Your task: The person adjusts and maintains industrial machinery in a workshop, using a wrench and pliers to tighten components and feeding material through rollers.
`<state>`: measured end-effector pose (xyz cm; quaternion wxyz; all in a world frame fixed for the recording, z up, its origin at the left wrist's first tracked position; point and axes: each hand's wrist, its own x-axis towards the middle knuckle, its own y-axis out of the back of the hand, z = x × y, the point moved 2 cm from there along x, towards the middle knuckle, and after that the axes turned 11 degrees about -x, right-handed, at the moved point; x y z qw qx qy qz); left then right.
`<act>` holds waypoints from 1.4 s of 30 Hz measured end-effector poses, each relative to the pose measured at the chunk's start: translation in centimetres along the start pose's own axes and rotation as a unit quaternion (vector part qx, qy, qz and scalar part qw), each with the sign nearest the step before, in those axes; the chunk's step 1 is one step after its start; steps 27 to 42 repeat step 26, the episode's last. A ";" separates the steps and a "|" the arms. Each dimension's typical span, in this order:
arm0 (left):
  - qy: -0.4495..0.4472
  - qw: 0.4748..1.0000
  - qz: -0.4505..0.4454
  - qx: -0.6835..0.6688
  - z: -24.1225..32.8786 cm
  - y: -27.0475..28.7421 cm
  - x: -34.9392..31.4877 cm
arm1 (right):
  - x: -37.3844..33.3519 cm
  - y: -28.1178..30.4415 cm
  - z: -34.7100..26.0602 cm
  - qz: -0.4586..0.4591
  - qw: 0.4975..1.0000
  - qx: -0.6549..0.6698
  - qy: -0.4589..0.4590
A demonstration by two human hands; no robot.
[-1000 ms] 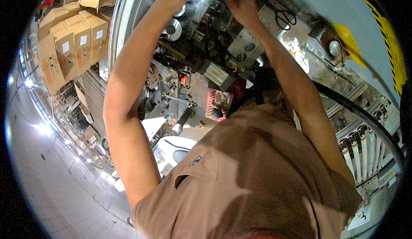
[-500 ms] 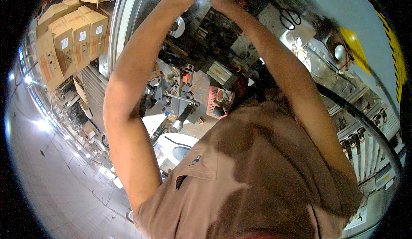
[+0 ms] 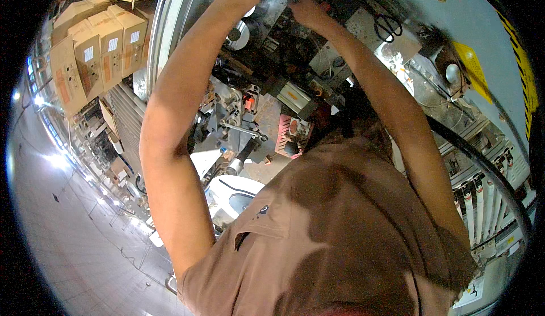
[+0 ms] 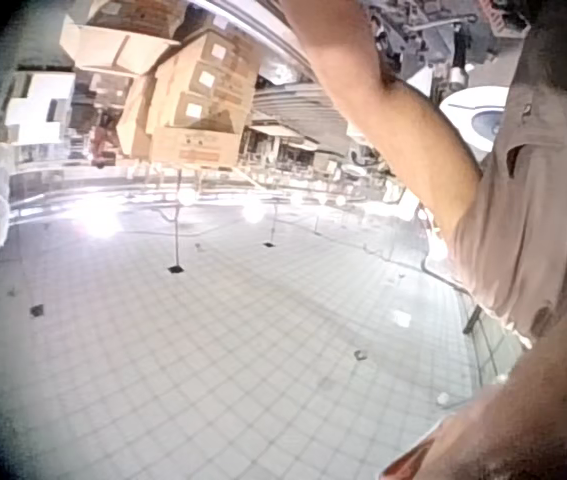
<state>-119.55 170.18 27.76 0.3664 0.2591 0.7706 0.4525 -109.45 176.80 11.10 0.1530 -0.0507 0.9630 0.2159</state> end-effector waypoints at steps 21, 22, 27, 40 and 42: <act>-0.004 1.000 -0.021 -0.004 -0.2 -0.7 2.2 | -2.4 0.7 2.9 0.139 0.979 -0.090 0.118; 0.008 0.999 -0.052 -0.002 -1.4 -1.0 0.9 | -3.4 1.6 0.1 0.118 0.991 -0.046 0.053; 0.006 0.995 -0.094 -0.016 -1.0 0.9 1.7 | -3.9 5.9 -0.6 0.288 0.957 0.005 -0.018; 0.006 0.995 -0.094 -0.016 -1.0 0.9 1.7 | -3.9 5.9 -0.6 0.288 0.957 0.005 -0.018; 0.006 0.995 -0.094 -0.016 -1.0 0.9 1.7 | -3.9 5.9 -0.6 0.288 0.957 0.005 -0.018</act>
